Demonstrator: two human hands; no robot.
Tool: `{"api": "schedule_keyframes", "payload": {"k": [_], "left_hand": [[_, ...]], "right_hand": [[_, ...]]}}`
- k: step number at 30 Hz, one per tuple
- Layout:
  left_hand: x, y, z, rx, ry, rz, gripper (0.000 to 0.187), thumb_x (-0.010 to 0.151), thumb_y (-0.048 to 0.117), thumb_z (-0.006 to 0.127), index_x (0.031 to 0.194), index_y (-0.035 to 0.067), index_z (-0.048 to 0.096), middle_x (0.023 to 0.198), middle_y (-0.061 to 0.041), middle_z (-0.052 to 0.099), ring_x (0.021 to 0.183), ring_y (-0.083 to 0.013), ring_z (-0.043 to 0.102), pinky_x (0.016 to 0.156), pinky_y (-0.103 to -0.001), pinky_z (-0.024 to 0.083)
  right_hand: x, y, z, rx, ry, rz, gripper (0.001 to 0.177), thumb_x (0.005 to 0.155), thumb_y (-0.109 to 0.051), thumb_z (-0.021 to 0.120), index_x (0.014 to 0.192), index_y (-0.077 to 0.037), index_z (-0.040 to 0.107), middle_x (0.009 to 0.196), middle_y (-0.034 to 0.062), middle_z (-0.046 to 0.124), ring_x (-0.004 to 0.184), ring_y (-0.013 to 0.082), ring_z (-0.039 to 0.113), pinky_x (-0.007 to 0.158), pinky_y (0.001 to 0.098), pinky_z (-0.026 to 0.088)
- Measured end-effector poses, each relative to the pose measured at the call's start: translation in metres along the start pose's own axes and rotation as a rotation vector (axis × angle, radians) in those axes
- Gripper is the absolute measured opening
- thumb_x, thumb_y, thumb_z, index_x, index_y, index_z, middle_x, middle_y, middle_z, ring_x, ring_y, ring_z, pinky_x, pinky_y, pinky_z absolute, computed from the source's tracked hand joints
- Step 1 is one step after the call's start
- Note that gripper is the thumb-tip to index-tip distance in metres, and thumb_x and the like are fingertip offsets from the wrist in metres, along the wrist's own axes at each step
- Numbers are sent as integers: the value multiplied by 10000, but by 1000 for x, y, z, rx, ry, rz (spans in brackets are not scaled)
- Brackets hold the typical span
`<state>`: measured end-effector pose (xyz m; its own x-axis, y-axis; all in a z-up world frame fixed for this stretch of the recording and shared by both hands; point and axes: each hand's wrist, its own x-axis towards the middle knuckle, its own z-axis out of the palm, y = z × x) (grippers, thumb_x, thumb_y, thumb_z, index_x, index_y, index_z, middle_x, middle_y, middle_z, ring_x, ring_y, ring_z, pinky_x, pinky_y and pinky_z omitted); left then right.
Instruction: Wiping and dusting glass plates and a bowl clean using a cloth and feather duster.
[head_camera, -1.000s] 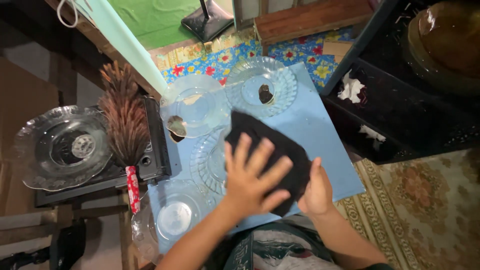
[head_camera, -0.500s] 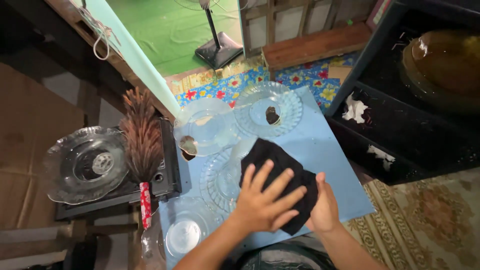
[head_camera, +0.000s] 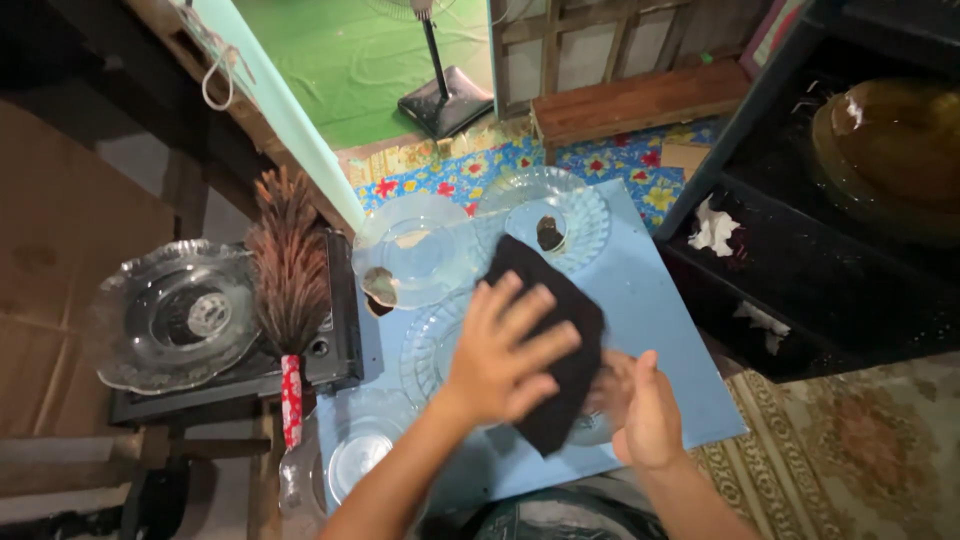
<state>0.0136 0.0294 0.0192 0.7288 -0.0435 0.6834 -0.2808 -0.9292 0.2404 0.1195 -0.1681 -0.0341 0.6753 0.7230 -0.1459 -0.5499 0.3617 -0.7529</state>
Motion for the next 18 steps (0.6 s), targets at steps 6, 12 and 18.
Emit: {"api": "schedule_keyframes", "payload": {"k": [6, 12, 18], "left_hand": [[-6, 21, 11, 17, 76, -78, 501, 956, 479, 634, 1412, 270, 643, 1598, -126, 452, 1504, -503, 357, 1204, -717, 237], [2, 5, 1, -2, 25, -85, 509, 954, 459, 656, 1431, 282, 638, 1595, -114, 465, 1503, -479, 373, 1202, -700, 259], [1, 31, 5, 6, 55, -165, 532, 933, 415, 673, 1436, 250, 619, 1599, -133, 448, 1500, -504, 351, 1203, -720, 237]], "right_hand": [[8, 13, -19, -65, 97, -65, 611, 1121, -431, 395, 1290, 114, 613, 1039, 199, 745, 862, 278, 725, 773, 426, 575], [4, 19, -22, -121, 72, -97, 522, 1080, -385, 430, 1227, 78, 620, 1080, 172, 747, 950, 272, 736, 862, 424, 589], [7, 11, -2, -27, 109, -39, 673, 1092, -502, 328, 1335, 62, 603, 1137, 164, 723, 959, 267, 694, 834, 408, 554]]}}
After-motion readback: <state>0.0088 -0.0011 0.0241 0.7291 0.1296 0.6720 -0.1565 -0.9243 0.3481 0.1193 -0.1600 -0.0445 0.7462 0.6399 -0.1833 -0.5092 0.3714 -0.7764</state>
